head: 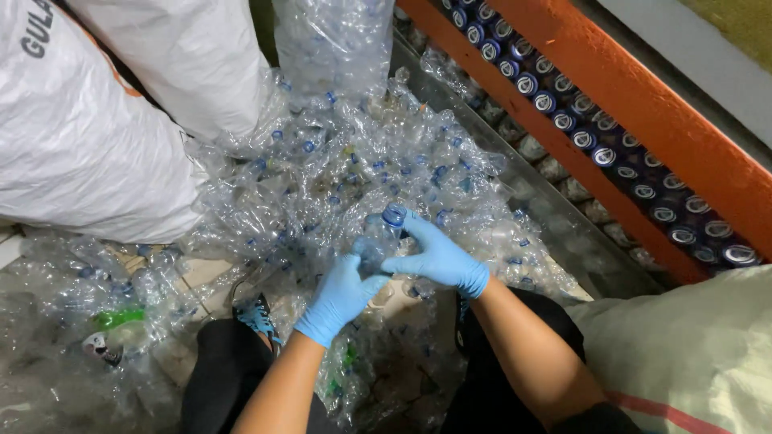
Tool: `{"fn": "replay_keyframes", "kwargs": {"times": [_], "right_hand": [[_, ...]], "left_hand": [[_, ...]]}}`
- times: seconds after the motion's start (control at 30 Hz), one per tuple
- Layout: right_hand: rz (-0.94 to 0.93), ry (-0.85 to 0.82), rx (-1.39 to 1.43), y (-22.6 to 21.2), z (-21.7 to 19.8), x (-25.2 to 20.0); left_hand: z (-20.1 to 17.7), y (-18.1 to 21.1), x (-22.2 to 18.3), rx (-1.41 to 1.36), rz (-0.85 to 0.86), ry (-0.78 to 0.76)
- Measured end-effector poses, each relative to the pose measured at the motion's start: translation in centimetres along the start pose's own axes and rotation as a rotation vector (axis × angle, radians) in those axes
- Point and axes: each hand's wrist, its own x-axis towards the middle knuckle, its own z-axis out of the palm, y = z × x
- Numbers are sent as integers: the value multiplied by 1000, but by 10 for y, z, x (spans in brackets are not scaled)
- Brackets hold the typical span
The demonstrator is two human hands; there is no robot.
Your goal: The person sits on the floor and repeatedly picks up clear plastic bottles from a large pile, removes the caps, and places the bottles into a white sack. The person wears blue gloves and black shoes while working among the bottles.
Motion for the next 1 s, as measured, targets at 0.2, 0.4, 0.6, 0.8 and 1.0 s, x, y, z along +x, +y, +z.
{"fn": "replay_keyframes", "kwargs": {"times": [0.2,0.4,0.6,0.8,1.0], "right_hand": [[-29,22,785,1,32,0],[-183,-398,893,-19,6,1],[-77,-180,724,-27,7,-3],[-19,390,605,-25,36,8],[-14,514,531,-25,45,1]], "left_hand": [[4,52,-9,-306,70,86],[-9,39,-22,-1108,-70,-807],[8,37,-27,-942,-230,-492],[18,41,-18,-523,-328,6],[-5,85,-13,-224,-443,-56]]}}
